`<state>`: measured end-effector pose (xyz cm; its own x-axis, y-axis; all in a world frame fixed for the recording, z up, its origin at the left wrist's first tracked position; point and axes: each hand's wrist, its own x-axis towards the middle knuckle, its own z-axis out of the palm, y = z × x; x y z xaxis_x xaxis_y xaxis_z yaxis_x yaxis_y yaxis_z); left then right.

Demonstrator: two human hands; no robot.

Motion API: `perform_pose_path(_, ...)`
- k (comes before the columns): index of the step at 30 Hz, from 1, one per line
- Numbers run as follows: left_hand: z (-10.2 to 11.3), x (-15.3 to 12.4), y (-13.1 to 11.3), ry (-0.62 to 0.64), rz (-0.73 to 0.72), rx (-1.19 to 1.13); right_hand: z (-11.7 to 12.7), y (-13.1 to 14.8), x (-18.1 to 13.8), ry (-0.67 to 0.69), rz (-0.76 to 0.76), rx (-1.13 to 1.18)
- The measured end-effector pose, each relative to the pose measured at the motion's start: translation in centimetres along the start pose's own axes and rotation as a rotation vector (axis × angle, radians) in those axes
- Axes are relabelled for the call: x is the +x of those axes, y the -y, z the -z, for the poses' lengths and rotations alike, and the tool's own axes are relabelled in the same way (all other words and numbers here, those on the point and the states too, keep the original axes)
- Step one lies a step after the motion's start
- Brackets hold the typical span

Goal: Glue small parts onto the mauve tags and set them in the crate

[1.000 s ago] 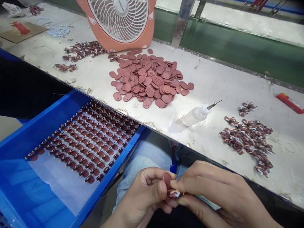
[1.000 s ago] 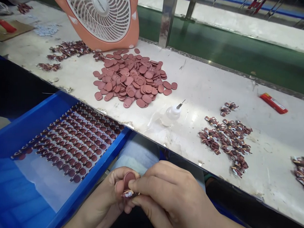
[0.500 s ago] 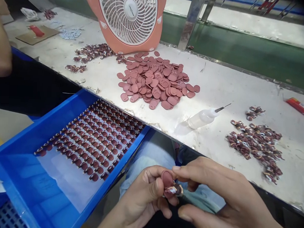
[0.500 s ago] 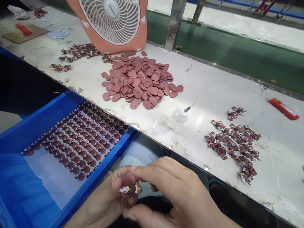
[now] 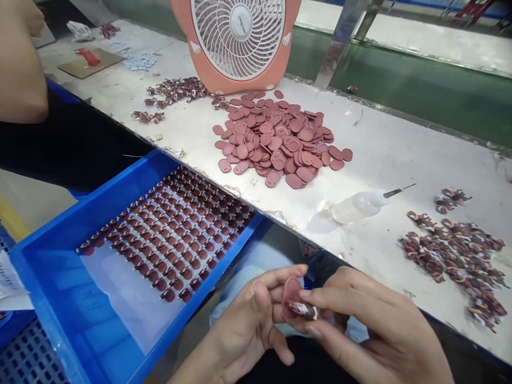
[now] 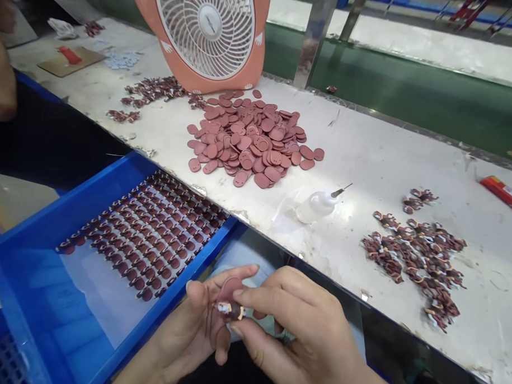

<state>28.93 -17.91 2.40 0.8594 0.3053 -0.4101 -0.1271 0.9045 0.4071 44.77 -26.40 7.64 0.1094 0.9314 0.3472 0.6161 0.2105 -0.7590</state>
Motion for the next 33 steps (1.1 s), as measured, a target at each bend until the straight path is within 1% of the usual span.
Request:
perform_pose_path(1, 0.0, -0.1, 0.0, -0.088, -0.068, 0.031, -0.4, -0.2, 0.0, -0.044, 0.014, -0.051)
perform_pose_path(3, 0.0, -0.5, 0.1, -0.303, -0.239, 0.117, -1.6, -0.7, -0.1, -0.138, 0.063, -0.185)
perform_pose_path(4, 0.0, -0.6, 0.2, -0.386, -0.311, 0.168, -2.3, -1.0, -0.2, -0.177, 0.097, -0.249)
perform_pose_path(5, 0.0, -0.8, 0.2, -0.439, -0.361, 0.213, -2.9, -1.3, -0.3, -0.204, 0.134, -0.301)
perform_pose_path(7, 0.0, -1.0, 0.2, -0.482, -0.398, 0.281, -4.2, -1.9, -0.5, -0.221, 0.205, -0.353)
perform_pose_path(9, 0.2, -1.0, 0.0, -0.515, -0.416, 0.330, -5.4, -2.4, -0.5, -0.199, 0.254, -0.343)
perform_pose_path(13, 0.9, -1.1, -0.3, -0.598, -0.430, 0.360, -7.2, -2.9, 0.1, -0.151, 0.278, -0.305)
perform_pose_path(17, 1.4, -1.5, -0.5, -0.670, -0.443, 0.303, -8.3, -2.5, 1.2, -0.139, 0.283, -0.314)
perform_pose_path(19, 1.8, -2.0, -1.0, -0.717, -0.442, 0.302, -8.4, -1.8, 1.4, -0.118, 0.319, -0.320)
perform_pose_path(21, 2.9, -3.1, -1.8, -0.816, -0.460, 0.363, -8.2, -1.0, 1.2, -0.086, 0.387, -0.309)
perform_pose_path(23, 4.9, -5.0, -3.0, -0.960, -0.460, 0.529, -7.6, -0.4, 0.5, -0.093, 0.461, -0.293)
perform_pose_path(24, 6.2, -6.1, -3.7, -1.037, -0.422, 0.657, -7.3, -0.3, 0.0, -0.085, 0.460, -0.300)
perform_pose_path(25, 7.6, -7.4, -4.3, -1.116, -0.352, 0.812, -7.0, -0.3, -0.5, -0.059, 0.432, -0.317)
perform_pose_path(27, 10.4, -9.8, -5.4, -1.235, -0.128, 1.159, -6.5, -0.7, -1.4, 0.023, 0.369, -0.347)
perform_pose_path(28, 11.7, -10.7, -5.7, -1.252, 0.033, 1.334, -6.3, -1.1, -1.8, 0.047, 0.352, -0.352)
perform_pose_path(29, 12.8, -11.4, -5.9, -1.244, 0.174, 1.467, -6.1, -1.5, -2.0, 0.029, 0.366, -0.346)
perform_pose_path(30, 13.7, -11.9, -6.0, -1.223, 0.282, 1.555, -6.0, -1.9, -2.2, 0.000, 0.390, -0.337)
perform_pose_path(31, 14.4, -12.1, -5.9, -1.192, 0.365, 1.615, -5.8, -2.2, -2.4, -0.021, 0.399, -0.335)
perform_pose_path(33, 15.3, -12.0, -5.6, -1.136, 0.440, 1.676, -5.6, -2.7, -2.5, -0.025, 0.384, -0.350)
